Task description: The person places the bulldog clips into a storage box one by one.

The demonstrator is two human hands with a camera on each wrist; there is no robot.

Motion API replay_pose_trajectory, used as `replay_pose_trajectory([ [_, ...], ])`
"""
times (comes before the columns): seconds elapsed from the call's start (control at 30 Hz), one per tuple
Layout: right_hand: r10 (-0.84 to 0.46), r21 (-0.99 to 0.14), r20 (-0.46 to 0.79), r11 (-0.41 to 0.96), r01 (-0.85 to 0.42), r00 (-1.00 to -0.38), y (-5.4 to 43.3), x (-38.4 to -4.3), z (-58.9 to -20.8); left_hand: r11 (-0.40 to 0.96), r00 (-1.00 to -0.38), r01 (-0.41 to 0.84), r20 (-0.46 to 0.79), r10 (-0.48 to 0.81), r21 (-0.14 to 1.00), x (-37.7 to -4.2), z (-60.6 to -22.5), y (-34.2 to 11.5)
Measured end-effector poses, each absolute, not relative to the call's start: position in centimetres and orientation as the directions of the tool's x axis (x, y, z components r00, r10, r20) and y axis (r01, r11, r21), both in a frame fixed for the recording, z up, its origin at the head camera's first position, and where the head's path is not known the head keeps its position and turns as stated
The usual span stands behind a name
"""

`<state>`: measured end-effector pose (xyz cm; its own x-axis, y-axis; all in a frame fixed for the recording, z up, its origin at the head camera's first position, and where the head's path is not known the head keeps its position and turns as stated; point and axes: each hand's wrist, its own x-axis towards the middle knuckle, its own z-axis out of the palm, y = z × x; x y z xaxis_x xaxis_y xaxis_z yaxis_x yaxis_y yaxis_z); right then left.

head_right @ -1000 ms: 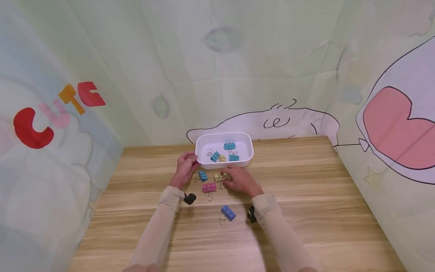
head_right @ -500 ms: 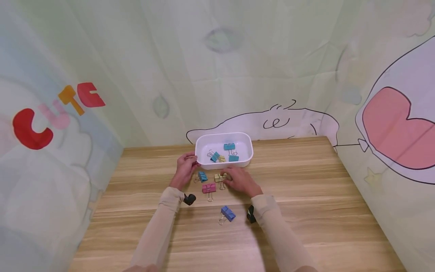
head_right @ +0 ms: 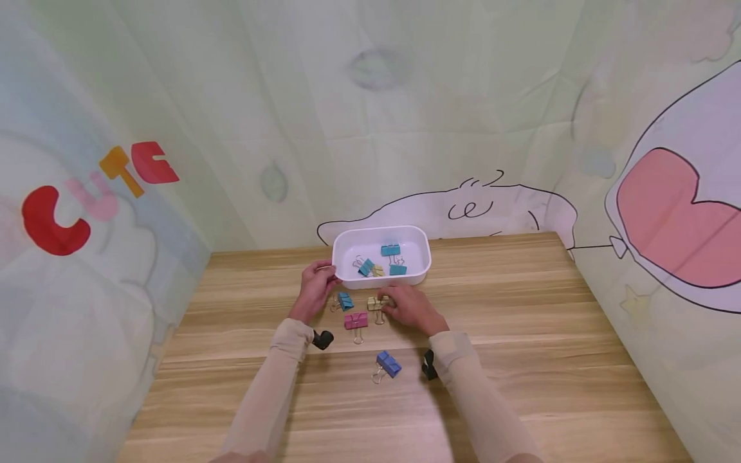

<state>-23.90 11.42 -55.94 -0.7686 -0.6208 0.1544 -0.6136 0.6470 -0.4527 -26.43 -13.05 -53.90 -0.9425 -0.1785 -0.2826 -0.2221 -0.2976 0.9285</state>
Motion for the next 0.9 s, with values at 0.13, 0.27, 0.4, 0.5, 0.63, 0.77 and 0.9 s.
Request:
replay_pose_trajectory([
  [0.13, -0.619, -0.453, 0.154, 0.648, -0.612, -0.77, 11.5, -24.0, -56.0, -0.295, -0.941, -0.227, -0.287, -0.179, 0.928, -26.5, -53.9, -13.1],
  [0.27, -0.623, -0.456, 0.158, 0.642, -0.616, -0.766, 11.6, -23.9, -55.9, -0.294, -0.941, -0.229, -0.289, -0.179, 0.928, -26.5, -54.0, -13.2],
  [0.4, -0.626, -0.453, 0.16, 0.641, -0.62, -0.764, 11.7, -23.9, -55.8, -0.292, -0.938, -0.237, -0.296, -0.179, 0.927, -26.6, -54.1, -13.2],
  [0.5, -0.627, -0.451, 0.167, 0.638, -0.624, -0.761, 11.8, -24.0, -55.6, -0.29, -0.935, -0.246, -0.305, -0.18, 0.925, -26.6, -54.0, -13.2],
  [0.63, -0.627, -0.454, 0.184, 0.629, -0.631, -0.757, 11.8, -23.9, -55.0, -0.286, -0.932, -0.255, -0.313, -0.181, 0.924, -26.6, -54.0, -13.1],
  [0.77, -0.623, -0.46, 0.211, 0.617, -0.639, -0.753, 11.8, -24.0, -54.1, -0.284, -0.933, -0.254, -0.312, -0.18, 0.925, -26.6, -54.0, -13.2],
  [0.9, -0.63, -0.458, 0.264, 0.584, -0.67, -0.73, 11.5, -24.0, -53.1, -0.289, -0.934, -0.248, -0.307, -0.184, 0.925, -26.5, -54.0, -13.1],
])
